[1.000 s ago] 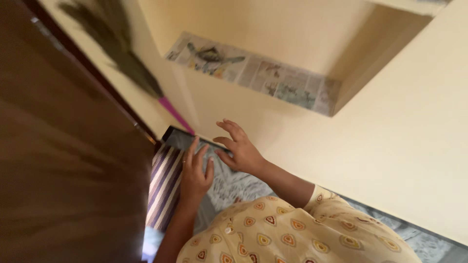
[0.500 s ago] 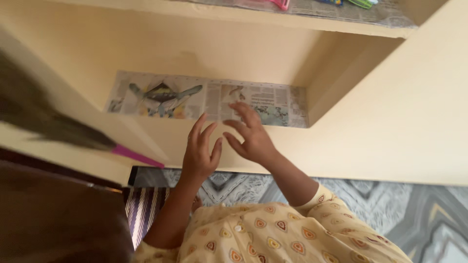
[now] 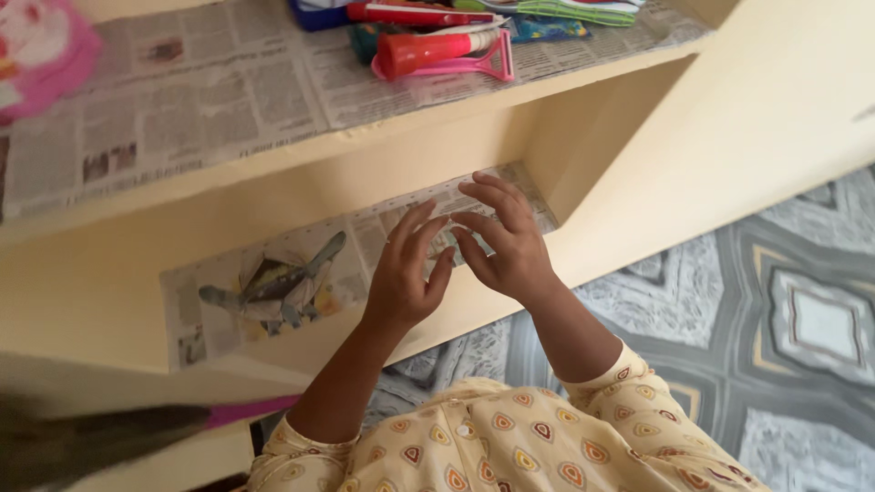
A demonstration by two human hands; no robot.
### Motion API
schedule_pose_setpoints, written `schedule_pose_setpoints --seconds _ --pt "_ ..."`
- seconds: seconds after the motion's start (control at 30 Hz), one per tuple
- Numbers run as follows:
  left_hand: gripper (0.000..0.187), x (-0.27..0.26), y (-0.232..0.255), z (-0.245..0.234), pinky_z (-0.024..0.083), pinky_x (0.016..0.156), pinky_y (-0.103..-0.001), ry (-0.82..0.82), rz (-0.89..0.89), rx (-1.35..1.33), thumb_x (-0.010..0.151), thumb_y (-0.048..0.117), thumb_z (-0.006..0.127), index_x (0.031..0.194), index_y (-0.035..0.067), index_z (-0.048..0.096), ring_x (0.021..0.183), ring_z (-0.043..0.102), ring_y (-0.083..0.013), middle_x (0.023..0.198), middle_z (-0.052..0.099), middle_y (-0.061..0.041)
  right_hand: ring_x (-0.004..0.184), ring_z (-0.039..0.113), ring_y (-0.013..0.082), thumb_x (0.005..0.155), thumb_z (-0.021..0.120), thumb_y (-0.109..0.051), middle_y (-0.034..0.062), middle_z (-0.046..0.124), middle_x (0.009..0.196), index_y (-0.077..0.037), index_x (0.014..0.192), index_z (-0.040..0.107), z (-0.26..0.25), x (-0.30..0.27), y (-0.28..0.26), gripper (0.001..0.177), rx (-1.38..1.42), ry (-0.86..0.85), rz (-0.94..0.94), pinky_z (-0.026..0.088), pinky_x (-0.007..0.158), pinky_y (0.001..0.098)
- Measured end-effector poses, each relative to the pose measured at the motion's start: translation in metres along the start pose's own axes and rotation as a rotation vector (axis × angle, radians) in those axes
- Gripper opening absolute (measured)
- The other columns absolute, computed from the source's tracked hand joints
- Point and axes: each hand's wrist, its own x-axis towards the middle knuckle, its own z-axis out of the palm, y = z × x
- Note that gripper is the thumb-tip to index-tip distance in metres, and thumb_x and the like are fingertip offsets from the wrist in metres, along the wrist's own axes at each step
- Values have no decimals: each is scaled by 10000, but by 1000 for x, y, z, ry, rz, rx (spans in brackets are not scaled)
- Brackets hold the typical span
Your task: The person moves various household items from a wall shelf to a nearby table. They handle a cloth, toothbrushes, toothpaste, a pen, and several cleaning product bottles one by one, placing them on the table surface.
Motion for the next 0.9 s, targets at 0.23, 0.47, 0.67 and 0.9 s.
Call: schedule_pose_setpoints --seconds 0.23,0.47,0.67,0.9 --pt "457 21 -15 21 479 1128 -484 -82 36 -133 964 93 690 1387 19 533 1386 524 -413 1496 507 -211 1314 591 394 892 800 -48 163 613 1339 -47 1099 701 -14 21 7 230 -93 6 -22 535 1063 497" --pt "459 61 5 50 502 1131 -479 -8 104 -116 990 89 701 1397 8 503 1381 546 -414 1494 514 -213 1288 625 378 911 805 -52 134 639 1323 -37 1142 694 -56 55 42 257 -124 -48 -77 561 1025 461" --pt "387 109 43 76 538 1073 -442 67 133 9 994 67 687 1350 -18 561 1293 581 -370 1484 501 -256 1269 631 361 934 798 -33 135 638 1313 -34 1165 691 -93 80 90 254 -85 37 -172 559 1032 457" --pt "269 149 61 106 521 1133 -478 277 328 439 1001 61 667 1254 -24 630 1334 574 -388 1411 552 -218 1201 606 422 883 726 -16 205 639 1310 20 1293 626 -121 125 172 423 -93 -75 -121 499 1040 478"
